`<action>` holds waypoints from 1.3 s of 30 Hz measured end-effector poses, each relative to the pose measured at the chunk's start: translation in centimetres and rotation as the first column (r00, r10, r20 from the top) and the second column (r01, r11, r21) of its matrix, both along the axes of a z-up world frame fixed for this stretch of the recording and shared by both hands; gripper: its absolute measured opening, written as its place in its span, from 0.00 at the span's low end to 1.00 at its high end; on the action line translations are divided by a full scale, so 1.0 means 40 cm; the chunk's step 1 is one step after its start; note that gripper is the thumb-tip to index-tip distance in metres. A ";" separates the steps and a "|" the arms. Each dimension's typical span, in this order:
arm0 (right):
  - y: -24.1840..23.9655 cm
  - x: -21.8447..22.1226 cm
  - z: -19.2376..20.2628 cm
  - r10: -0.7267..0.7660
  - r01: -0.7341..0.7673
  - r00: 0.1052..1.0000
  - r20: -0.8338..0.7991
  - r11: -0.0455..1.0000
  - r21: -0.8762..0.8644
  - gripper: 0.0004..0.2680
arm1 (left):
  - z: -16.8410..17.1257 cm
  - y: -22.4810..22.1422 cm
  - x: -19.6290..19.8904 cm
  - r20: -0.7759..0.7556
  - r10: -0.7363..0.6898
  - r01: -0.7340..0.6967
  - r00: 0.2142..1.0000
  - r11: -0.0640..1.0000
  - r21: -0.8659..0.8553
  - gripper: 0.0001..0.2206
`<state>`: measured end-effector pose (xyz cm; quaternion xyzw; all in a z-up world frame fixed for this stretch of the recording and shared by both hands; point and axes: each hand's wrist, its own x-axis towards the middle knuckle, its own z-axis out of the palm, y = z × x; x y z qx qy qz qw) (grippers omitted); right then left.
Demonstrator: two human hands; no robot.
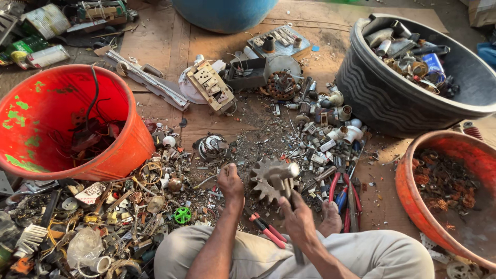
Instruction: The person sits on the floor and uses a hammer and pliers to dismantle a metal gear-like object. They repeatedly strike the object to break it apart and use pliers to pull off small metal pieces.
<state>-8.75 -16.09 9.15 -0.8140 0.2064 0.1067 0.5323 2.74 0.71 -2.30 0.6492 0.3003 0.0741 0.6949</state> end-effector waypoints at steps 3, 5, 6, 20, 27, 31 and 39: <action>-0.007 0.002 0.009 0.132 -0.021 0.917 0.376 0.958 -0.286 0.09 | -0.011 -0.001 0.005 0.050 0.029 -0.033 0.998 0.996 0.080 0.16; 0.000 0.010 -0.024 0.218 -0.027 0.884 0.413 0.907 -0.420 0.11 | -0.011 0.005 -0.003 0.079 0.051 -0.060 0.996 0.992 0.111 0.16; 0.010 0.024 -0.046 0.235 -0.060 0.917 0.321 0.880 -0.472 0.11 | -0.006 0.007 0.000 0.112 0.071 -0.082 0.991 0.992 0.101 0.15; -0.018 0.028 0.024 0.099 0.041 0.909 0.404 0.946 -0.323 0.09 | -0.027 0.001 0.004 0.014 0.072 -0.071 0.997 0.994 -0.083 0.17; -0.078 0.054 -0.236 0.240 -0.205 0.971 -0.018 0.784 -0.586 0.10 | -0.055 0.000 -0.011 -0.059 0.079 -0.090 0.995 0.969 -0.231 0.14; -0.116 0.085 -0.253 0.667 -0.212 0.716 0.205 0.488 -0.847 0.21 | -0.177 0.012 0.020 0.178 0.030 0.030 0.984 0.946 -0.322 0.20; -0.011 0.068 0.018 0.110 -0.072 0.987 0.116 0.954 -0.290 0.15 | -0.242 0.008 0.031 -0.097 -0.084 0.066 0.992 0.982 -0.180 0.17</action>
